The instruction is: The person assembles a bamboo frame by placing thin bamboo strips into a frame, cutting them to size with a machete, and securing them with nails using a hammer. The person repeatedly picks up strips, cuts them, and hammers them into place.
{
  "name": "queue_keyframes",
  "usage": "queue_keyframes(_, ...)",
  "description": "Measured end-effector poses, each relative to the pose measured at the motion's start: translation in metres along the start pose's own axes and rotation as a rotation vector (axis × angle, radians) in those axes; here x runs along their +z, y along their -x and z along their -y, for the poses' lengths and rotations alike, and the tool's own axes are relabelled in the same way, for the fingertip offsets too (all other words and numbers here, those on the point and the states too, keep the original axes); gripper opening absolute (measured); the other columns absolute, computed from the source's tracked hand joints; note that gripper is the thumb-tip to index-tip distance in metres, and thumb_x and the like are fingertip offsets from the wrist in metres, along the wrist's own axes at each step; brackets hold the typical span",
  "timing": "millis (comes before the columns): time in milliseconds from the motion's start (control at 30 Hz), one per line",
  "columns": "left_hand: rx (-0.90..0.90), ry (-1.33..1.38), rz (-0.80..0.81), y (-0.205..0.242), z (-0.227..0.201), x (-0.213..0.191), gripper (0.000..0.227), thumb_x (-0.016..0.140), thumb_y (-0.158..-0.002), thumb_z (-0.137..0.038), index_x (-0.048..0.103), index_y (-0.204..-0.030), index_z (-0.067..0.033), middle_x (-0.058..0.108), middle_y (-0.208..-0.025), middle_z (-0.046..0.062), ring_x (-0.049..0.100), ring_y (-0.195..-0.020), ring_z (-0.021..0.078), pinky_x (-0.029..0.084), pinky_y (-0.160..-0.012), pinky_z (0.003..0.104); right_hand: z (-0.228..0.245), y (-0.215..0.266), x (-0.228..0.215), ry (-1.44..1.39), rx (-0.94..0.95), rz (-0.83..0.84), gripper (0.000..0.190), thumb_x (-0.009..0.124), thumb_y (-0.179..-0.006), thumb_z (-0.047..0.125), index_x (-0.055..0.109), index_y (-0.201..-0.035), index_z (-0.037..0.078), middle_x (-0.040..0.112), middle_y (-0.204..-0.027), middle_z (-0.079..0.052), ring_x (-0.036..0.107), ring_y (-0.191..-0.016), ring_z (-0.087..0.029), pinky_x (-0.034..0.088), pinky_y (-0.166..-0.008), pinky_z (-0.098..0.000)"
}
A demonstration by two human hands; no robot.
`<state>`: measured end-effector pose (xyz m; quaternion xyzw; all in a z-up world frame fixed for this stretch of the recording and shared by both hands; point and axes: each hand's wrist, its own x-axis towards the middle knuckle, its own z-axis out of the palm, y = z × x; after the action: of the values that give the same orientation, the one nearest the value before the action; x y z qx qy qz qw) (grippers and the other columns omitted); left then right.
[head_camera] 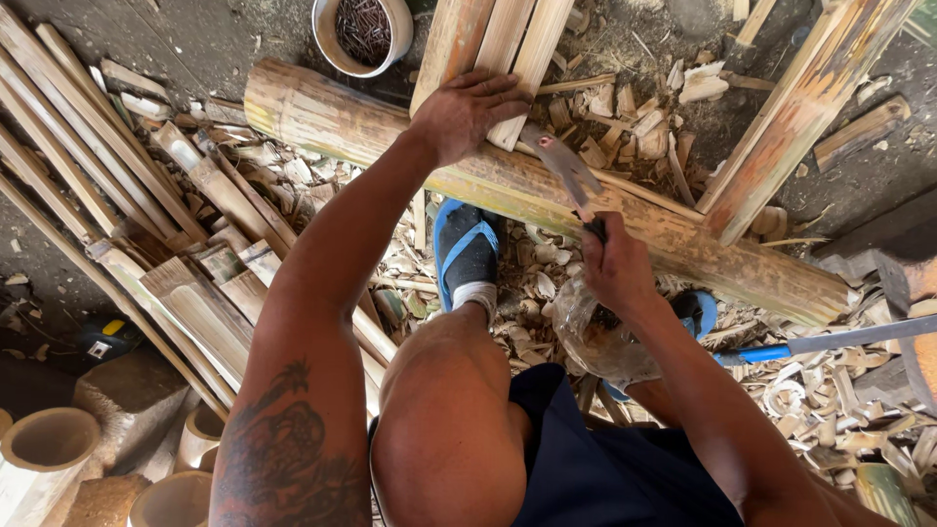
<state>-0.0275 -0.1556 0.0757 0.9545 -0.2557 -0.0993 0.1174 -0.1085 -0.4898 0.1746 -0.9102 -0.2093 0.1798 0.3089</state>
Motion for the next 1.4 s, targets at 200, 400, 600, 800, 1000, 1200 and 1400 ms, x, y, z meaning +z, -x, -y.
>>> queue_keyframes(200, -0.040, 0.030, -0.110, 0.001, 0.002, 0.011, 0.080, 0.070, -0.093, -0.007, 0.033, -0.163, -0.0213, 0.044, -0.163, 0.007, 0.038, -0.150, 0.0186, 0.022, -0.126, 0.039, -0.021, -0.008, 0.007, 0.088, -0.511, -0.160, 0.007, 0.052, -0.100, 0.007, 0.050, -0.097, 0.014, 0.064, -0.077, -0.015, 0.065, -0.064, -0.036, 0.048, -0.053, -0.0426)
queue_keyframes(400, 0.012, 0.039, -0.204, 0.000, 0.006, 0.023, 0.075, 0.069, -0.096, -0.013, 0.032, -0.161, -0.0188, 0.050, -0.158, 0.009, 0.044, -0.147, 0.0214, 0.029, -0.124, 0.041, -0.055, -0.007, 0.030, -0.108, -0.409, -0.134, 0.016, 0.046, -0.110, 0.018, 0.053, -0.112, 0.003, 0.065, -0.082, -0.011, 0.058, -0.054, -0.018, 0.049, -0.046, -0.0301)
queue_keyframes(600, -0.012, -0.008, -0.229, -0.002, 0.007, 0.017, 0.076, 0.071, -0.095, -0.014, 0.035, -0.161, -0.0207, 0.049, -0.160, 0.006, 0.047, -0.145, 0.0211, 0.032, -0.124, 0.040, -0.063, -0.027, 0.043, -0.060, -0.516, -0.167, 0.024, 0.043, -0.111, 0.023, 0.053, -0.110, 0.001, 0.051, -0.066, -0.003, 0.050, -0.047, -0.014, 0.041, -0.037, -0.0294)
queue_keyframes(800, -0.028, -0.008, -0.256, -0.006, 0.006, 0.009, 0.065, 0.065, -0.104, -0.014, 0.037, -0.161, -0.0258, 0.048, -0.162, 0.002, 0.047, -0.146, 0.0209, 0.034, -0.124, 0.039, -0.033, -0.031, 0.019, 0.106, -0.022, 0.013, 0.024, 0.047, -0.110, 0.023, 0.053, -0.115, 0.000, 0.060, -0.071, -0.014, 0.056, -0.054, -0.025, 0.045, -0.043, -0.0375)
queue_keyframes(1000, -0.029, 0.079, -0.226, -0.003, 0.006, 0.023, 0.062, 0.060, -0.105, -0.007, 0.038, -0.161, -0.0205, 0.047, -0.160, 0.007, 0.046, -0.145, 0.0230, 0.033, -0.122, 0.040, -0.014, -0.030, 0.015, 0.150, -0.173, 0.047, 0.022, 0.051, -0.108, 0.020, 0.056, -0.112, -0.001, 0.067, -0.075, -0.022, 0.064, -0.052, -0.036, 0.052, -0.048, -0.0459)
queue_keyframes(1200, -0.072, 0.044, -0.138, -0.004, 0.004, 0.014, 0.073, 0.065, -0.096, -0.001, 0.037, -0.159, -0.0260, 0.047, -0.161, 0.000, 0.045, -0.146, 0.0221, 0.030, -0.124, 0.040, -0.018, -0.032, 0.008, 0.154, -0.074, 0.080, 0.026, 0.053, -0.105, 0.023, 0.055, -0.114, -0.001, 0.063, -0.072, -0.019, 0.062, -0.053, -0.034, 0.049, -0.048, -0.0462)
queue_keyframes(1400, -0.093, 0.066, -0.014, -0.004, 0.002, -0.013, 0.079, 0.067, -0.091, 0.002, 0.037, -0.157, -0.0293, 0.042, -0.163, -0.001, 0.042, -0.148, 0.0215, 0.025, -0.127, 0.037, -0.037, -0.058, 0.029, 0.259, -0.012, 0.118, 0.024, 0.056, -0.107, 0.021, 0.054, -0.111, -0.002, 0.064, -0.071, -0.017, 0.060, -0.046, -0.032, 0.049, -0.042, -0.0448)
